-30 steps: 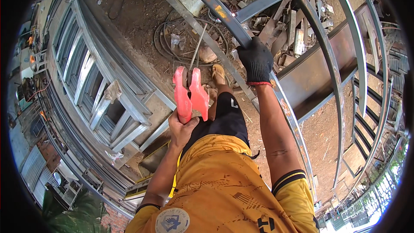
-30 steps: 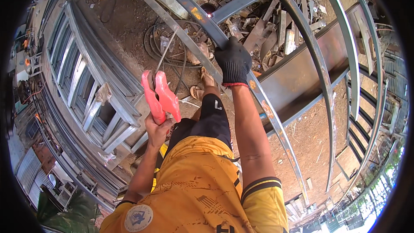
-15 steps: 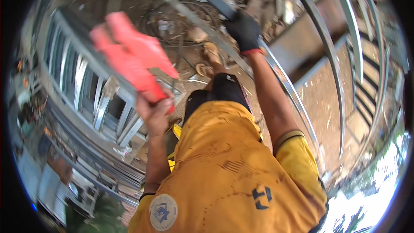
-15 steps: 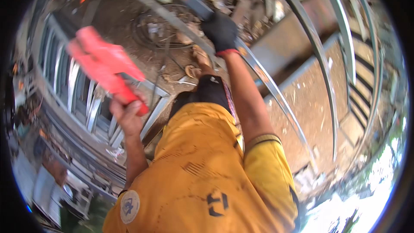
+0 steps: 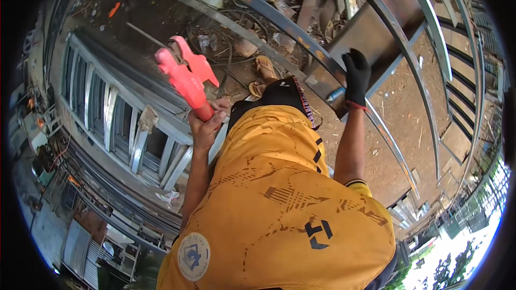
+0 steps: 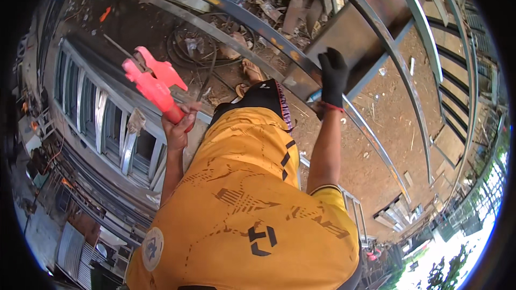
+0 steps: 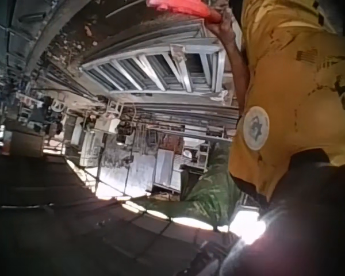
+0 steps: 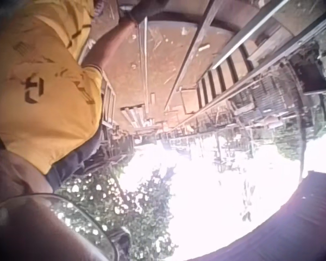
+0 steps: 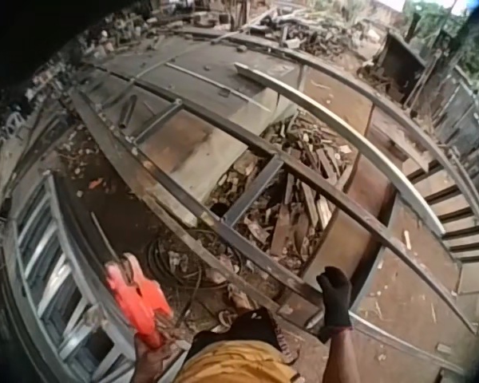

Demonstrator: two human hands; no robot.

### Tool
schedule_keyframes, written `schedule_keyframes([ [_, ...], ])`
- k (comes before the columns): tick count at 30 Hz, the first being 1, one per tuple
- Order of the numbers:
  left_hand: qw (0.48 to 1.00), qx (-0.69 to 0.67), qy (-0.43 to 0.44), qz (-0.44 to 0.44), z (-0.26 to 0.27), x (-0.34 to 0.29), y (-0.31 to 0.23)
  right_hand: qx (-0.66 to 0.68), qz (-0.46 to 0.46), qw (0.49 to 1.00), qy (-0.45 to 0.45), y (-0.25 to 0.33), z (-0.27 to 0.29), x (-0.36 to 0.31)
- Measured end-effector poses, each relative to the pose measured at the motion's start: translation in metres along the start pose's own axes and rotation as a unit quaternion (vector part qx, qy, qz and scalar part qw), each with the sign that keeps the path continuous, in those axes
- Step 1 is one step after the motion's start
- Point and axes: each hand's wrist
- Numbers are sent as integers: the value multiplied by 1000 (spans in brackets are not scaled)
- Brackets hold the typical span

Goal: Welding and measuring metal components to assemble a large structure on a fabrication floor.

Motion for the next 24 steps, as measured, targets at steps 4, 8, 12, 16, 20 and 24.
schedule_keyframes([
  [4,997,42,26,-56,17,11,-12,-45,-12,998,-34,1,11,-11],
  [8,988,150,21,3,19,15,-26,-45,-6,999,20,-10,-25,-1],
  [12,986,156,-23,46,0,14,-26,-78,-15,992,100,11,-76,23],
  [16,997,-5,-5,78,-12,10,-16,-16,-43,986,161,17,-113,39],
  [20,995,-84,23,38,-13,13,-17,-89,45,983,156,15,-129,38],
  [24,991,-118,66,19,-25,21,-27,-127,45,982,135,25,-135,36],
])
Point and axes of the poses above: each hand's wrist, its own x-axis towards the middle knuckle, its own z-axis out of the back of the hand, y = z × x, and after that the axes turned 4 degrees about x, right-handed
